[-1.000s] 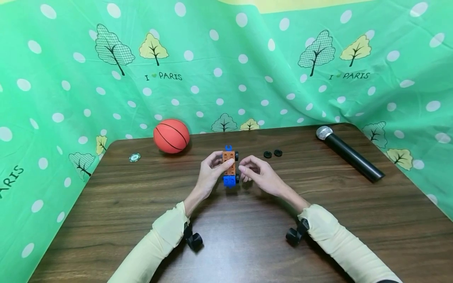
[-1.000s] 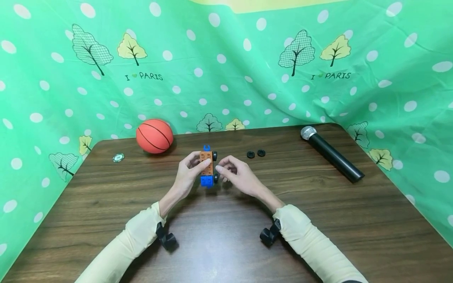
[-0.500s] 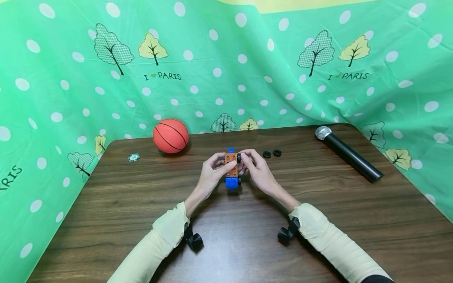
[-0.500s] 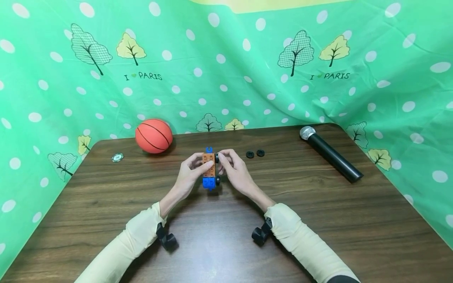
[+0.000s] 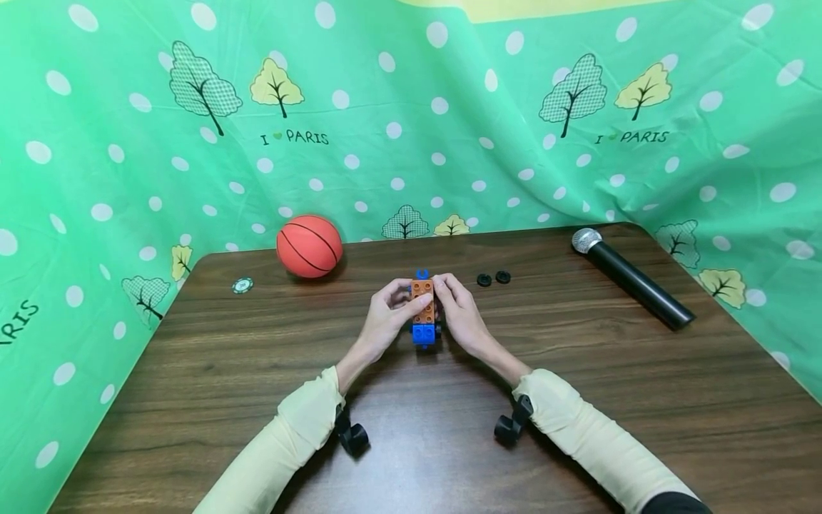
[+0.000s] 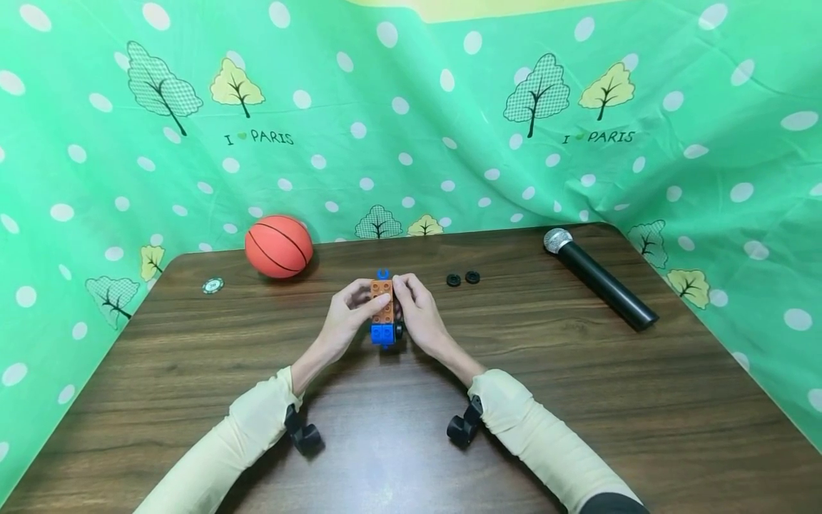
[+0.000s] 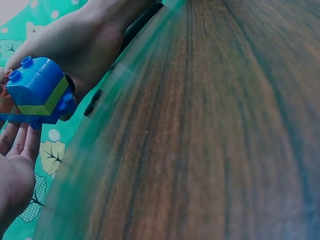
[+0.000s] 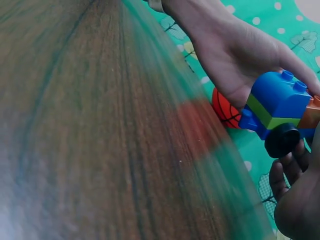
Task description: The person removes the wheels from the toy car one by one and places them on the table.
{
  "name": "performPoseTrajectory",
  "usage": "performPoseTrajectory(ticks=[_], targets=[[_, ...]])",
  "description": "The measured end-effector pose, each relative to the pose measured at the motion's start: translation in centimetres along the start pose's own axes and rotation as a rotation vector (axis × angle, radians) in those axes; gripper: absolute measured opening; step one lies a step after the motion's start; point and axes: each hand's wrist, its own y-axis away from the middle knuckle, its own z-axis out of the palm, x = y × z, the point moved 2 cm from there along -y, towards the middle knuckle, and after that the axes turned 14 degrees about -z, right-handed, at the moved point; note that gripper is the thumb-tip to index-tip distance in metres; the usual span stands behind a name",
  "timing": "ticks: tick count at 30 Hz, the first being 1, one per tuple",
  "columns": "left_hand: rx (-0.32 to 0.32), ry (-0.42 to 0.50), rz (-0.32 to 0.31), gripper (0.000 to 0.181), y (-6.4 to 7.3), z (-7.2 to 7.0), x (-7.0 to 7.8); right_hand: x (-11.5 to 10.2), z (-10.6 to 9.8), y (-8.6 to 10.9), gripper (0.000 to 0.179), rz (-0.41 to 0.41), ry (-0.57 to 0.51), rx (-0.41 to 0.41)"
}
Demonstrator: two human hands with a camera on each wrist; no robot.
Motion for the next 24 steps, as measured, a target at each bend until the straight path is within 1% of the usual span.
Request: performPoseTrajectory(ticks=[4,9,14,16,20,24], targets=[[0.005,-0.002,0.007,0.033,-0.01,-0.06,-0.05,-0.02,0.12,0.06,0.029,-0.016,-0.002,0.009],[0.011,-0.003,0.006,0.033,0.02,-0.17,-0.14,-0.07,0.22,0.25,0.026,-0.052,0.074,0.026],[-0.005,0.004,0.004,0.033,0.04,-0.17,-0.04,0.04,0.23,0.32,0.021,-0.157,0.159,0.095],[-0.016,0.011,-0.002,0.033,0.05,-0.15,-0.03,0.02,0.16,0.28,0.019,-0.201,0.197,0.108],[-0.022,0.001,-0.016,0.031,0.12,-0.17,-0.04,0.16,-0.18,0.18,0.016,-0.292,0.279,0.091],[-0.033,-0.053,-0.012,0.032,0.24,-0.24,0.17,0.36,-0.57,0.14,0.012,-0.396,0.374,0.051]])
